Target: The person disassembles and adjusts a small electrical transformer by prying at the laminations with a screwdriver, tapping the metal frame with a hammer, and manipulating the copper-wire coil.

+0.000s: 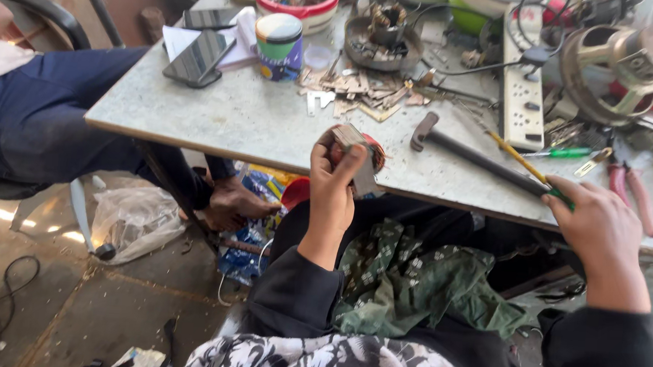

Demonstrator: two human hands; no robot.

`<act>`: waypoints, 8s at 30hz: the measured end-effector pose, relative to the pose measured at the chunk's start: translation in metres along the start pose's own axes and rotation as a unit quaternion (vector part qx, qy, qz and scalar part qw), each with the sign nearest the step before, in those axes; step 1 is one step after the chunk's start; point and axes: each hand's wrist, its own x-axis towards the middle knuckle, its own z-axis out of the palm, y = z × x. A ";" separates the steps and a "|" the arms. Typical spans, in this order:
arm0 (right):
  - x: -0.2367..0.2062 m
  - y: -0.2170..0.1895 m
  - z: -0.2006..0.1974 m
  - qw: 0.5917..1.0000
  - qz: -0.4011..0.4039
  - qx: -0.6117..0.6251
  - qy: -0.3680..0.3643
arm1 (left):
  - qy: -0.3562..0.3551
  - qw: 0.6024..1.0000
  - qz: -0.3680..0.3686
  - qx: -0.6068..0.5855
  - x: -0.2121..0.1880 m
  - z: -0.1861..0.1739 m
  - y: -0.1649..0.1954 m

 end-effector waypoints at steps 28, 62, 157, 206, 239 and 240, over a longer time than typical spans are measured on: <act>0.033 -0.109 -0.007 0.912 -0.034 0.408 0.008 | -0.341 0.899 -0.127 0.246 0.077 -0.030 -0.019; -0.030 -0.112 -0.033 0.723 0.071 0.661 0.190 | -0.362 0.894 -0.146 0.221 0.064 -0.036 -0.010; 0.010 -0.030 0.016 0.979 -0.003 0.196 0.063 | -0.104 0.924 -0.278 -0.242 -0.071 0.035 0.008; -0.140 -0.199 -0.015 0.815 -0.174 0.553 0.025 | -0.011 0.988 0.114 -0.106 -0.083 0.042 0.057; -0.126 -0.183 -0.004 0.761 -0.235 0.593 -0.113 | -0.051 0.991 0.092 -0.081 -0.087 0.038 0.019; -0.126 -0.183 -0.003 0.757 -0.233 0.599 -0.116 | -0.054 0.991 0.094 -0.080 -0.087 0.038 0.019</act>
